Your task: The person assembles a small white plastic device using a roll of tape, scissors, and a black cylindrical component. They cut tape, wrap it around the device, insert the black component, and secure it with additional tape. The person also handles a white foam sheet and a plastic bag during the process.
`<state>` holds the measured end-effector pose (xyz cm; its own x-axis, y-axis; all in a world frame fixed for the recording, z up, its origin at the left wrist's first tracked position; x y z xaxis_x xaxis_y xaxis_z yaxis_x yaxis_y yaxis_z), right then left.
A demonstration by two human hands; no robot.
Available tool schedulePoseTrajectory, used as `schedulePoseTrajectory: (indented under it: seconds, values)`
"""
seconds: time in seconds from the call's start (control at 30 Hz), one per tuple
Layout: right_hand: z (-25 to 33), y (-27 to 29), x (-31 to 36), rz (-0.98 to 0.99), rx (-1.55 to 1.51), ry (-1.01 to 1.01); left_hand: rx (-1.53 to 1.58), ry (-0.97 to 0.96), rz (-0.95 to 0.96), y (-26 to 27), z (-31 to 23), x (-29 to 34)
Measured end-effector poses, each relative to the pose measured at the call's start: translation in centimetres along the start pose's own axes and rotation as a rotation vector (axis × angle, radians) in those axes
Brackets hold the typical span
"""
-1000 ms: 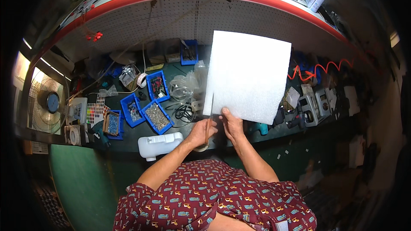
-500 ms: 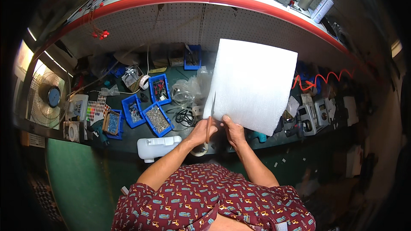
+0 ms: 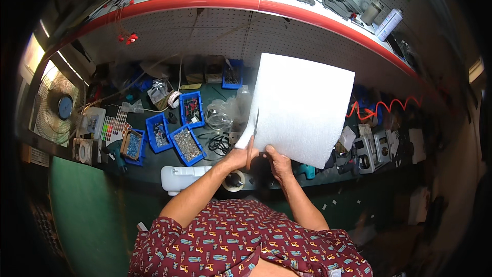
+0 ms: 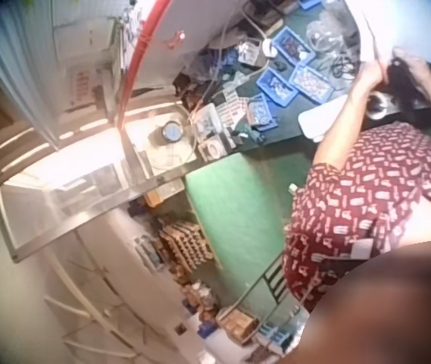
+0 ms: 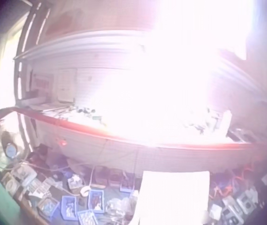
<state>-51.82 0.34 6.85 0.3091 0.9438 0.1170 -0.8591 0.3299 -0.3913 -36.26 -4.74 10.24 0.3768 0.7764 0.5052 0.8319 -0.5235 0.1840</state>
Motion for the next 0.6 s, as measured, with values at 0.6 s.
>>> schedulePoseTrajectory:
  seconds: [0.6]
  values:
    - [0.4, 1.3, 0.3, 0.025, 0.054, 0.064, 0.021, -0.336, -0.117, 0.6, -3.1, 0.9]
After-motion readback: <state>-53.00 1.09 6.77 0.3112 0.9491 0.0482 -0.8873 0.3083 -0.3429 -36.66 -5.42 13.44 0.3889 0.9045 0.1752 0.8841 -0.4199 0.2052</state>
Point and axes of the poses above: each hand's wrist, its own x-axis away from the middle knuckle, its own y-axis out of the back of the hand, z = x × y, the point moved 9 cm from there along -x, towards the middle knuckle, and after that the axes turned 13 degrees about y, right-handed, at the moved point
